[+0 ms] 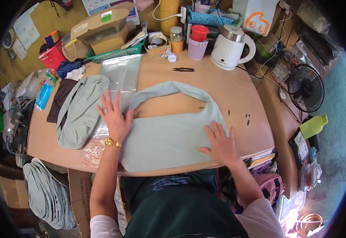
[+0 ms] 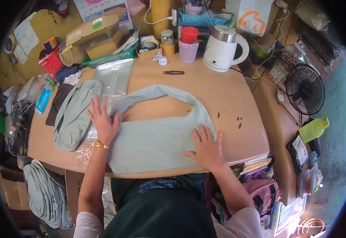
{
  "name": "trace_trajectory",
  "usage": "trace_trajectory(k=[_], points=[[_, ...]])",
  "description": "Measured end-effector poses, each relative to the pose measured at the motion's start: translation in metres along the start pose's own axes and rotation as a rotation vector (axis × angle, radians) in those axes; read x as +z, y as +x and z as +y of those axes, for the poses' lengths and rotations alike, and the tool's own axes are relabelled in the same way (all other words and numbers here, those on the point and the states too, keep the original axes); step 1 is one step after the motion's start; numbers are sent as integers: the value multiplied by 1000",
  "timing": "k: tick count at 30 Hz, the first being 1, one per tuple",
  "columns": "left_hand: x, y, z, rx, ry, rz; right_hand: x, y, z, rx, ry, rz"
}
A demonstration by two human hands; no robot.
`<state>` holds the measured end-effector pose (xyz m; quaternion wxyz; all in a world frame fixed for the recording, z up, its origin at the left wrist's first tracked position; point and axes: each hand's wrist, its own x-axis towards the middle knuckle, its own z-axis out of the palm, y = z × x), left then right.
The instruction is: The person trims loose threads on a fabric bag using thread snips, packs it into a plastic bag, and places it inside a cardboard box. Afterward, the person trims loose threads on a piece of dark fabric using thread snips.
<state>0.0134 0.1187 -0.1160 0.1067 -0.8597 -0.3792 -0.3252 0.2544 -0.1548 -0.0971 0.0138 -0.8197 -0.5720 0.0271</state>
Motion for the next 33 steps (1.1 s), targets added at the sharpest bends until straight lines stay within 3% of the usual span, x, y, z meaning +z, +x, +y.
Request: trace_trajectory(k=[2,3,4,6,7,9,10,12,15,26,28,31,33], points=[[-3,13,-9,-114,-143,-26,-38,18,11,63,139,-277],[-2,21,-8,-111,-137,-26,-39,32,12,55,227,55],[0,32,-4,-119,-156,-161,-38,49,14,46,307,386],[4,50,3,-138,-191,-422,-37,97,10,10,196,808],[9,52,1,-140,-186,-414,-27,118,18,4,198,816],[24,55,-10,-48,-83,-561,-8,149,39,-13,180,178],[18,55,-17,-48,-73,-554,-8,147,45,-19,186,187],[2,32,-27,161,-195,-271,0,128,57,-163,307,353],[-11,-3,-27,185,-212,-139,21,100,68,-268,227,490],[7,-29,-32,167,-320,-149,36,95,67,-236,293,500],[-4,-15,-22,-74,-375,-266,41,95,68,-146,307,480],[-64,16,34,-124,-352,-125,57,108,84,-68,359,422],[-81,3,80,106,-486,-301,44,106,86,-82,396,380]])
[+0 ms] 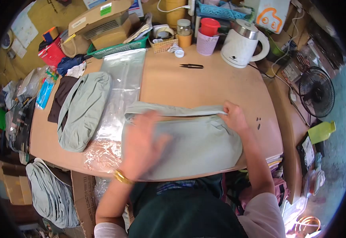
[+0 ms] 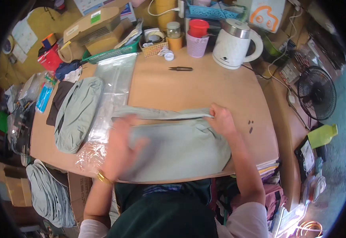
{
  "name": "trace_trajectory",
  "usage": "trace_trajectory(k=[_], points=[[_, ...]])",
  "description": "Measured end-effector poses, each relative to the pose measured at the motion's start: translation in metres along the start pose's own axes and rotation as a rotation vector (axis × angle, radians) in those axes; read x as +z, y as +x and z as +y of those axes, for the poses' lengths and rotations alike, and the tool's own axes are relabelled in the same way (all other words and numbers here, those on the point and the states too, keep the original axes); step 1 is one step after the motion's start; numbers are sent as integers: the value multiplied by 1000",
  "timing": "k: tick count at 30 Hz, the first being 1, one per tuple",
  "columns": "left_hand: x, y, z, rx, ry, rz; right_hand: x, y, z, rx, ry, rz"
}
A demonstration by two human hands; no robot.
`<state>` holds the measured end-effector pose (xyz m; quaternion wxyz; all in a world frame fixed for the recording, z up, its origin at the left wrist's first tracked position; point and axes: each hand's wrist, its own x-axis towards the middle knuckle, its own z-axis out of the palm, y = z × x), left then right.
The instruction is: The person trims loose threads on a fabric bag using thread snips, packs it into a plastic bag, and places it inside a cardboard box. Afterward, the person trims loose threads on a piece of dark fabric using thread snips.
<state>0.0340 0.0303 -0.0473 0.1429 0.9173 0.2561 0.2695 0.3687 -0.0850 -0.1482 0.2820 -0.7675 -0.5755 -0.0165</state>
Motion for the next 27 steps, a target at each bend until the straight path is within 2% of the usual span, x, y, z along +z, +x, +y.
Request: trace_trajectory(k=[2,4,6,7,8,10,12,13,15,17,19,21,22,24,25,27], points=[[31,-13,44,68,85,-257,-30,13,-48,287,276,-64],[68,-31,45,41,126,-319,-42,6,-74,-46,-72,263],[90,-35,41,-4,195,-389,-41,-30,-111,-74,77,106],[90,-35,42,19,188,-392,-29,-50,-115,-57,65,119],[88,-34,42,4,193,-416,-8,-69,-112,-199,-22,-4],[83,-36,41,5,213,-458,-1,-76,-94,-328,-106,-123],[81,-36,42,27,216,-443,-20,-59,-60,159,-533,52],[79,-35,43,35,215,-437,-24,-63,-62,169,-529,59],[75,-21,49,57,185,-440,-34,-68,-69,43,-182,-27],[78,1,54,71,149,-453,-24,-71,-81,6,-216,-99],[94,40,63,105,-180,-640,-12,-72,-87,-39,-248,-179],[137,66,57,345,-337,-516,1,-73,-84,3,-283,-217],[157,77,53,347,-337,-518,2,-72,-84,69,-253,-284],[181,95,51,458,-35,-400,-4,-74,-88,74,-240,-293],[185,102,50,462,-37,-401,-9,-74,-89,70,-233,-307],[186,114,42,454,166,-361,-18,-73,-94,61,-214,-317]])
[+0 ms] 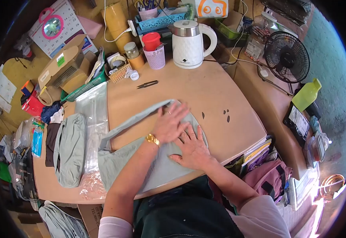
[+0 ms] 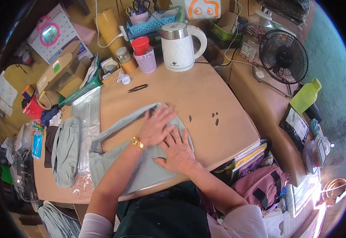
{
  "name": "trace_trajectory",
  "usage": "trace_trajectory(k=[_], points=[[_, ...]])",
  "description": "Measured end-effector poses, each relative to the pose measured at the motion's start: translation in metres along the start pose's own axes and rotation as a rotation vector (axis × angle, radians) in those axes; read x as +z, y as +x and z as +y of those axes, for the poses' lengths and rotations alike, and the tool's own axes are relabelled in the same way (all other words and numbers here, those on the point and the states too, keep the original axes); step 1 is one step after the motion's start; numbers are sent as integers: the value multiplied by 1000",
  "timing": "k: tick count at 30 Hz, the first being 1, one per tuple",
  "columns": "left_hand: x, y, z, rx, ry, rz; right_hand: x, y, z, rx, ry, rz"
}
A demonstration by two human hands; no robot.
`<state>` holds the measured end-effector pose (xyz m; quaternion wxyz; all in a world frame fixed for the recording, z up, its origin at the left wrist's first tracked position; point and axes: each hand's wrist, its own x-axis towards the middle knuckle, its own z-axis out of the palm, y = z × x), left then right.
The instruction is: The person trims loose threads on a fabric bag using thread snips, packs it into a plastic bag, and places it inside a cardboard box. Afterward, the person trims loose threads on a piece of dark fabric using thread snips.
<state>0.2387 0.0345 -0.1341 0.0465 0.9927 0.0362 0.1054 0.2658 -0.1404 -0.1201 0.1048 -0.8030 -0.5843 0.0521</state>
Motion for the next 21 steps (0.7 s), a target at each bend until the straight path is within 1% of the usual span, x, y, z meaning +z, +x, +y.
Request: trace_trajectory(k=[1,4,5,6,7,8,10,11,12,13,14,16,17,18,19,20,21], points=[[-2,11,-12,-140,-146,-113,-2,0,-1,-25,11,-7],[-11,24,-17,-192,-133,-74,3,1,1,-45,33,55],[-12,21,-10,-223,-50,-95,2,0,1,-58,34,43],[-25,14,9,-249,-55,-95,-4,1,1,-21,-12,-24],[-37,-4,30,-196,2,-45,-5,3,-2,1,-55,-94],[-48,-28,46,-155,68,2,0,3,-2,-47,-48,-109],[-63,-93,73,-45,-103,-40,14,1,12,-106,-150,24],[-62,-123,70,-114,-88,-42,8,0,12,-75,-77,49],[-60,-157,62,-196,-36,-129,-3,-1,13,-42,-5,69],[-63,-187,58,-272,13,-218,-4,-2,17,-33,-36,67],[-69,-210,58,-323,26,-220,-4,-4,22,-15,-69,70],[-85,-241,55,-557,79,-127,-11,-1,29,-45,-102,66],[-91,-247,64,-542,2,-133,-19,5,24,-76,-109,65],[-89,-249,70,-563,2,-117,-29,10,19,-58,-166,7],[-84,-249,77,-519,-76,-83,-35,16,13,-33,-226,-49],[-80,-247,83,-469,-155,-50,-34,21,-1,-43,-239,-47],[-69,-248,83,-453,-104,-53,-26,27,-25,-188,94,-14]])
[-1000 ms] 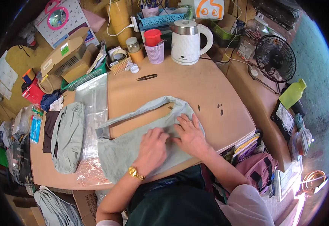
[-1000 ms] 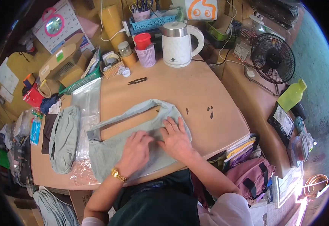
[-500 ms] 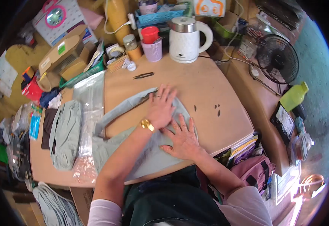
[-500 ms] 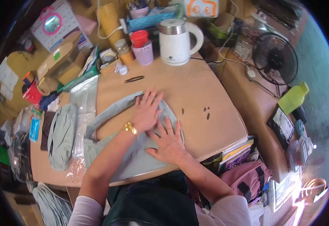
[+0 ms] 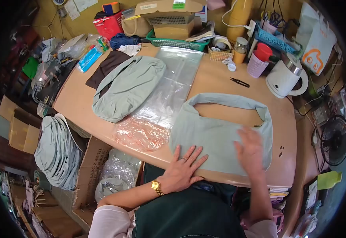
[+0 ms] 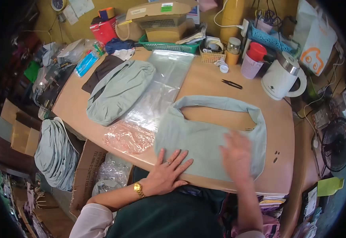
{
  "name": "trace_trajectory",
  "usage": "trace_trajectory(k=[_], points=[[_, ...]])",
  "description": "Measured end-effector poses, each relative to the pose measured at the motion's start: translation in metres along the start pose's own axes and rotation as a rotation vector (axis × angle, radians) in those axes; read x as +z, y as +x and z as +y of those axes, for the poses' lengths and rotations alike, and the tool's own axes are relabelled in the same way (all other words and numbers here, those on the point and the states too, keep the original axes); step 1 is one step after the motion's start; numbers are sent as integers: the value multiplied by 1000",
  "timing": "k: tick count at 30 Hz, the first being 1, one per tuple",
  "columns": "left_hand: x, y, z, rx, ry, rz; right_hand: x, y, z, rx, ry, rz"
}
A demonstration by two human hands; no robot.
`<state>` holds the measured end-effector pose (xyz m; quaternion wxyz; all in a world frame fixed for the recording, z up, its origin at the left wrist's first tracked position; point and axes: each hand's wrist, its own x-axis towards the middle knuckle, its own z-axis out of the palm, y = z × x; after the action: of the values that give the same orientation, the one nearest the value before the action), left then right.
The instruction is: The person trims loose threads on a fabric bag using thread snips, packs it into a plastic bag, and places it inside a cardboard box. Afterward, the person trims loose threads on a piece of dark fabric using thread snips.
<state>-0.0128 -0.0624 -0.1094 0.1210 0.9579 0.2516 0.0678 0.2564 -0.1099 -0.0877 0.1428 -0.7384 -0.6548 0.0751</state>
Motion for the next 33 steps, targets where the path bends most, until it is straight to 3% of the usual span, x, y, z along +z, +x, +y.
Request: trace_trajectory(k=[1,3,5,7,9,10,13,15,16,18,19,20,23,25,27,29,30,32,33], points=[[5,3,-3,2,-5,12,10,11,-23,-147,328,56],[11,6,-8,3,5,-144,33,35,-77,-374,584,-176],[-3,8,-6,-12,-42,-221,75,65,-113,-493,188,-170],[-5,6,-5,-39,-90,-299,104,107,-111,-471,-81,-14],[3,2,-11,51,-100,50,101,131,-112,-390,-82,-46],[5,-2,-17,40,-106,50,101,135,-112,-303,-84,-72],[-4,-15,-49,208,-298,77,102,134,-110,-335,-124,-63],[-24,-39,-89,42,-470,280,98,138,-107,-346,-97,-88],[-43,-54,-102,-244,-408,275,97,138,-108,-346,-60,-120],[-61,-81,-142,-490,-24,458,69,129,-144,-311,-35,-102],[-54,-87,-163,-440,296,640,62,125,-166,-270,-5,-84],[-56,-86,-169,-441,300,644,69,122,-187,-274,-5,-80],[-66,-79,-170,-483,180,763,93,122,-233,-492,201,217],[-78,-64,-147,-406,97,1022,102,143,-240,-634,56,263],[-74,-60,-142,-337,-86,1007,89,152,-237,-580,183,313],[-70,-50,-134,-281,-276,625,72,154,-233,-524,309,348],[-66,-43,-138,-282,-283,626,64,153,-232,-549,329,357],[-55,-14,-167,-325,-189,269,61,149,-232,-574,342,370],[-50,-1,-181,-316,-191,273,62,145,-236,-610,348,389]])
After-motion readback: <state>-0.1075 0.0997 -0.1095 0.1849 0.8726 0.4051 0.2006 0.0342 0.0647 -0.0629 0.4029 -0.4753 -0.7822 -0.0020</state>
